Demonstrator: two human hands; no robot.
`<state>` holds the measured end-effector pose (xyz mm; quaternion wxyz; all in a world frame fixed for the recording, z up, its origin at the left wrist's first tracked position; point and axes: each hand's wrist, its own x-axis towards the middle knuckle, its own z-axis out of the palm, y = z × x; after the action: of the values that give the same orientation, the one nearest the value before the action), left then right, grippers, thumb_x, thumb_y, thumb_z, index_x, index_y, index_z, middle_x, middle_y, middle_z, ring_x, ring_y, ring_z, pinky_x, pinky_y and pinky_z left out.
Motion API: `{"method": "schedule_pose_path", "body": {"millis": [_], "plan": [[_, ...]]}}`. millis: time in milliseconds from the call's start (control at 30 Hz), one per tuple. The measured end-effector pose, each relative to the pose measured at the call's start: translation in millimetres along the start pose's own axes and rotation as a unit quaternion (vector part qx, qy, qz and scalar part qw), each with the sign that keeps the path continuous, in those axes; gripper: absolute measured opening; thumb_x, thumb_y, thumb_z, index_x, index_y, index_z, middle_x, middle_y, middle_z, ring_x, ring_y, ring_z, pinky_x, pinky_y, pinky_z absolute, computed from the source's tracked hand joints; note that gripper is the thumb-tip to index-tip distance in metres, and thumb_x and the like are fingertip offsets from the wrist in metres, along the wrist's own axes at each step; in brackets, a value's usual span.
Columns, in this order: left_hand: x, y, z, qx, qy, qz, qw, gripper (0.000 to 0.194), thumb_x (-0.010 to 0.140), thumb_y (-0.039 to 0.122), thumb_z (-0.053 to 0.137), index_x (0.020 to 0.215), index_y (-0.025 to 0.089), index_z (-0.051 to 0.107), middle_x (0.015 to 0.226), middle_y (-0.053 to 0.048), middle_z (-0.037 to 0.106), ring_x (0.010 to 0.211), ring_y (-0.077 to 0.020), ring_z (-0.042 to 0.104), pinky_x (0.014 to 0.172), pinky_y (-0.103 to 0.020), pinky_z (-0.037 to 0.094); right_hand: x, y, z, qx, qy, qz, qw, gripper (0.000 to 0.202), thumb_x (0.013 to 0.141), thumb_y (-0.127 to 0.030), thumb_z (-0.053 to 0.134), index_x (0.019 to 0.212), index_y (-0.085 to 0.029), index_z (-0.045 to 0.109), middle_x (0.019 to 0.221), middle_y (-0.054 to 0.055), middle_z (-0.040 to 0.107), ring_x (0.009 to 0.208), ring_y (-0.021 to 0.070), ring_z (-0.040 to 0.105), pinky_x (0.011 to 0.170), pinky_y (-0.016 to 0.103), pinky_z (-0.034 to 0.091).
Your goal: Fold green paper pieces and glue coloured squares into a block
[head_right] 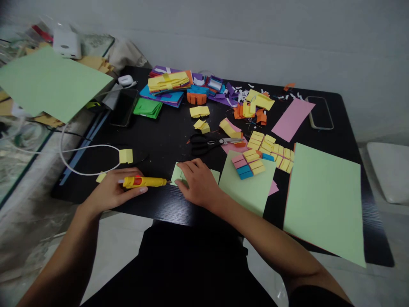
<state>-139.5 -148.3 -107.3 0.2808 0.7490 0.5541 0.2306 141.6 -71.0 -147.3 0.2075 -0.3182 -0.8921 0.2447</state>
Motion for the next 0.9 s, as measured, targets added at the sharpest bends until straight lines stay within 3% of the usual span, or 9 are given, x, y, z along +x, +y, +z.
{"method": "schedule_pose_path", "body": {"millis": [100,367,533,633,700,800,900], "plan": [[-4.3,-3.4,-3.3,-0.024,-0.018,-0.010,0.999,0.029,0.098,0.044,0.072,0.081,0.020,0.070,0.080,0.000,0.069,0.069,-0.0140,0.065,0.064,-0.025,0.050,0.6,-0.1,3.0,-0.020,-0.007,0.009,1.000,0.045,0.098,-0.027,0.069,0.139,-0.009,0.065,0.127,0.017,0.074,0.115,0.0360,0.060,0.102,0.053,0.055],[-11.2,-6.6,-11.1,-0.032,0.007,-0.009,0.999,0.026,0.097,0.041,0.073,0.081,0.021,0.071,0.080,-0.001,0.071,0.069,-0.0149,0.065,0.064,-0.028,0.050,3.1,-1.1,4.0,-0.020,-0.019,0.035,0.999,0.037,0.100,-0.025,0.069,0.135,-0.013,0.067,0.124,0.013,0.076,0.113,0.0341,0.059,0.101,0.050,0.055],[-9.6,-12.5,-8.9,-0.005,0.100,-0.020,0.995,0.021,0.094,0.042,0.076,0.091,0.022,0.072,0.093,-0.004,0.074,0.081,-0.0189,0.070,0.074,-0.031,0.054,4.9,-2.9,2.2,-0.024,-0.030,0.046,0.998,0.038,0.100,-0.026,0.070,0.135,-0.013,0.067,0.125,0.012,0.076,0.114,0.0338,0.060,0.101,0.049,0.054],[0.3,-18.7,-3.8,0.044,0.171,-0.052,0.983,0.024,0.099,0.046,0.068,0.100,0.022,0.070,0.100,-0.005,0.074,0.082,-0.0207,0.069,0.075,-0.033,0.055,5.5,-5.0,1.7,-0.038,-0.034,0.038,0.998,0.040,0.101,-0.026,0.069,0.138,-0.011,0.066,0.128,0.013,0.075,0.116,0.0340,0.061,0.102,0.049,0.054],[12.5,-23.0,-0.2,0.076,0.177,-0.055,0.980,0.027,0.103,0.046,0.059,0.112,0.022,0.068,0.111,-0.008,0.074,0.093,-0.0240,0.071,0.084,-0.036,0.057,5.3,-7.1,1.4,-0.050,-0.035,0.033,0.998,0.040,0.102,-0.026,0.068,0.138,-0.010,0.065,0.131,0.014,0.075,0.119,0.0339,0.062,0.102,0.049,0.054],[35.6,-29.8,5.1,0.135,0.142,-0.040,0.980,0.035,0.107,0.042,0.050,0.128,0.019,0.064,0.125,-0.014,0.072,0.114,-0.0304,0.070,0.100,-0.043,0.056,4.5,-10.3,0.1,-0.070,-0.039,0.037,0.996,0.037,0.102,-0.025,0.067,0.137,-0.011,0.065,0.133,0.014,0.074,0.119,0.0334,0.063,0.099,0.048,0.054],[56.4,-36.5,10.6,0.212,0.108,-0.040,0.970,0.043,0.104,0.033,0.049,0.139,0.013,0.061,0.133,-0.019,0.070,0.116,-0.0363,0.068,0.101,-0.051,0.055,4.7,-13.0,-1.7,-0.084,-0.051,0.052,0.994,0.040,0.102,-0.025,0.068,0.139,-0.011,0.064,0.130,0.015,0.076,0.119,0.0336,0.064,0.097,0.048,0.054]]}}
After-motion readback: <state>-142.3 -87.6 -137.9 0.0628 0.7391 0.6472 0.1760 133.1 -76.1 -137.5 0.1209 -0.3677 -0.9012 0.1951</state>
